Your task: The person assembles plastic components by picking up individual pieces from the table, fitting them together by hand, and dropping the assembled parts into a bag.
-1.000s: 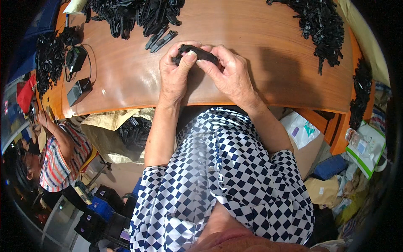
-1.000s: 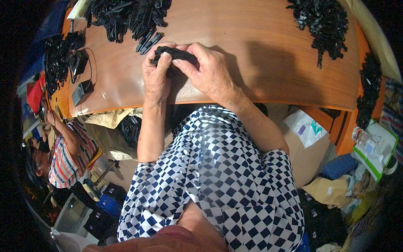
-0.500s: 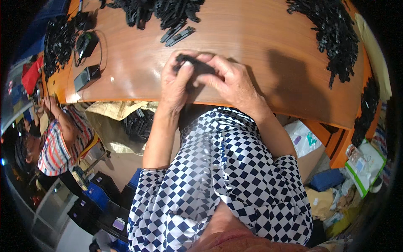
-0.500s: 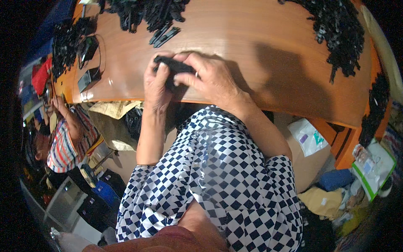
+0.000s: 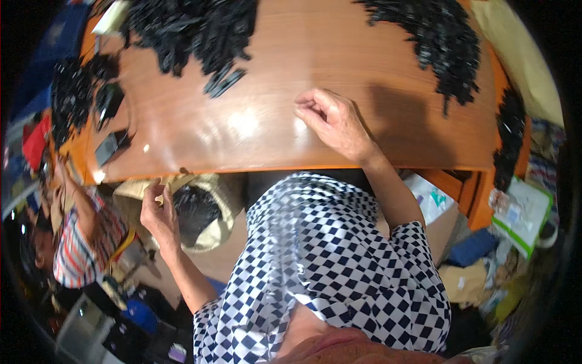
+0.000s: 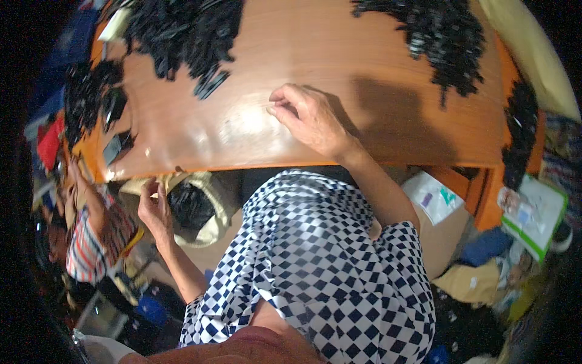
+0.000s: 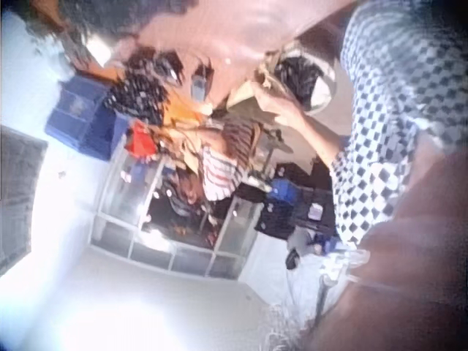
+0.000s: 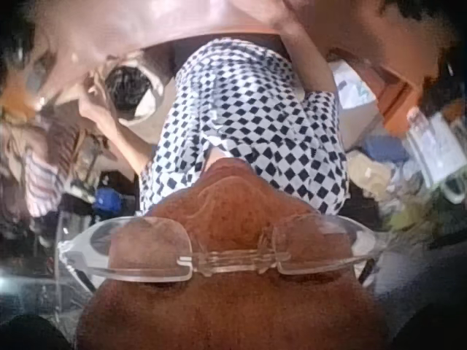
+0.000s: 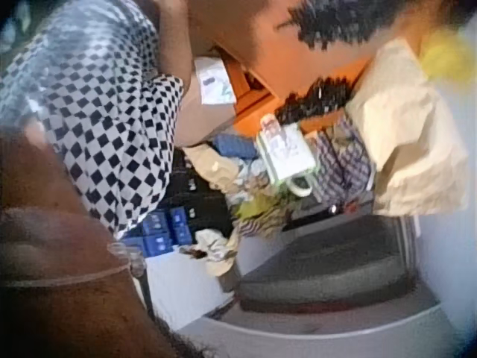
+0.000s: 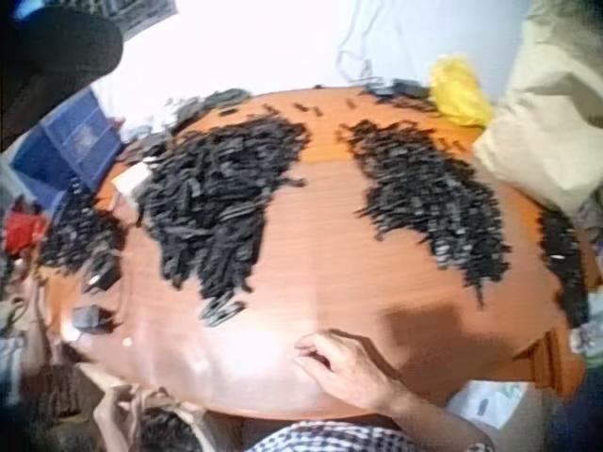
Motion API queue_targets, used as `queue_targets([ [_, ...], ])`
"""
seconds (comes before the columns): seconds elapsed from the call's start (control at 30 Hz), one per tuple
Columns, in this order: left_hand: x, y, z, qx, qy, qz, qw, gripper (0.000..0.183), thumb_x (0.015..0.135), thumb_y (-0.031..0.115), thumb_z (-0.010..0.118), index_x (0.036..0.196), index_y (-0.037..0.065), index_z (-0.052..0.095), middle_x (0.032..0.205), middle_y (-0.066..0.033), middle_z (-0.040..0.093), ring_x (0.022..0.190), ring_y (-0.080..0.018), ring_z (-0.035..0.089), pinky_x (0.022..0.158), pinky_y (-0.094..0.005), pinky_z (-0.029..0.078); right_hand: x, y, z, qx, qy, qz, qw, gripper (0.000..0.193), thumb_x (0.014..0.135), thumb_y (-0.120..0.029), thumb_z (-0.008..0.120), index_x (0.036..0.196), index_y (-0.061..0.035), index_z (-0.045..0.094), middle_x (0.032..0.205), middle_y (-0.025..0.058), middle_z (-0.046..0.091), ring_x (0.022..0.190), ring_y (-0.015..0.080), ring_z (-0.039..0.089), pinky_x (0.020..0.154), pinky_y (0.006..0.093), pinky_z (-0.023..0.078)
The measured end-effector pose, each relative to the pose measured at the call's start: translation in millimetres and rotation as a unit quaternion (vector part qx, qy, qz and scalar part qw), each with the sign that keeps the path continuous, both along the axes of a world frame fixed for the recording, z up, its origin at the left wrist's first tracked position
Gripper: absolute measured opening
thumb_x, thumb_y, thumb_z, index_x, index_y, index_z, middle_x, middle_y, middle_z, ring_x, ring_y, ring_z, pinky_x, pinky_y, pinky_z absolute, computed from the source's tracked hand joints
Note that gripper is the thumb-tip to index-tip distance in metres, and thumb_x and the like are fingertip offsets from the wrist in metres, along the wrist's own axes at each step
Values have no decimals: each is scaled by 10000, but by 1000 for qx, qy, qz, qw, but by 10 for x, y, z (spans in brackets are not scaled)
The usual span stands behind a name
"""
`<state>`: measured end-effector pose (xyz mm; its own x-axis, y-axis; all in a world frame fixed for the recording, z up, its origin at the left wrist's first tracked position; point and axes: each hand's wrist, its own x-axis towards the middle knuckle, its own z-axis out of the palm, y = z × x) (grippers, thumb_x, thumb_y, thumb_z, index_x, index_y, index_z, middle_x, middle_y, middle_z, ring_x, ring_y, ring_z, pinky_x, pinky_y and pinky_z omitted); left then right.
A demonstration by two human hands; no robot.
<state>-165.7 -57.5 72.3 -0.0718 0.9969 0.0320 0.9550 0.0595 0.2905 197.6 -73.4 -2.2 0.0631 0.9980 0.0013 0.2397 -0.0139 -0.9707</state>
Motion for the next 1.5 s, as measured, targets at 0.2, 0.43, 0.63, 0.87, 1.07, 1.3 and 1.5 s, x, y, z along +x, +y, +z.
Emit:
queue_targets([
  [0.2,1208,739,-199,82,-52,-276,956,204,841,69,637,1044,47,625,904,-152,646,790,-302,648,668,-372,501,1000,52,-145,79,-446,-218,864,144,833,-153,643,944,-61,635,874,85,610,791,240,602,690,345,502],
  [0.43,1606,1087,-387,8,98,-336,937,243,856,124,595,1098,98,598,967,-125,599,860,-336,617,708,-410,506,1716,225,-84,114,-682,-165,703,148,759,-55,602,905,-60,628,934,72,537,911,223,514,736,347,400],
  [0.63,1547,1074,-429,16,113,-377,919,248,839,85,582,1086,86,568,1002,-123,584,925,-319,595,745,-417,499,1643,457,161,72,-751,-30,656,118,781,-84,525,880,-62,586,963,80,508,944,239,495,771,352,396],
  [0.87,1285,1016,-562,33,62,-352,934,261,836,53,565,1095,62,536,996,-153,609,911,-351,608,738,-419,501,1515,598,-42,204,-516,-112,824,138,833,-77,602,970,-75,623,877,75,589,811,225,595,654,314,470],
  [1.07,1207,1014,-786,-13,-290,-204,935,159,901,149,604,993,18,606,883,-49,637,826,-152,615,717,-300,512,678,689,-142,34,174,-170,969,293,926,-106,556,1209,-44,517,814,55,629,647,101,641,509,189,472],
  [1.3,1502,788,-809,-166,-749,-28,641,139,966,179,512,1019,51,526,1028,-130,647,790,-123,636,699,-243,560,-483,524,-23,1,411,-74,908,172,899,-44,592,1040,9,509,857,115,646,789,160,654,674,230,522],
  [1.5,1590,622,-722,-111,-759,-59,638,115,986,112,440,1033,23,496,1068,-131,618,868,-123,611,782,-249,522,-890,451,22,44,300,-78,950,179,910,-46,585,1054,32,513,873,102,645,717,100,616,617,201,512],
])
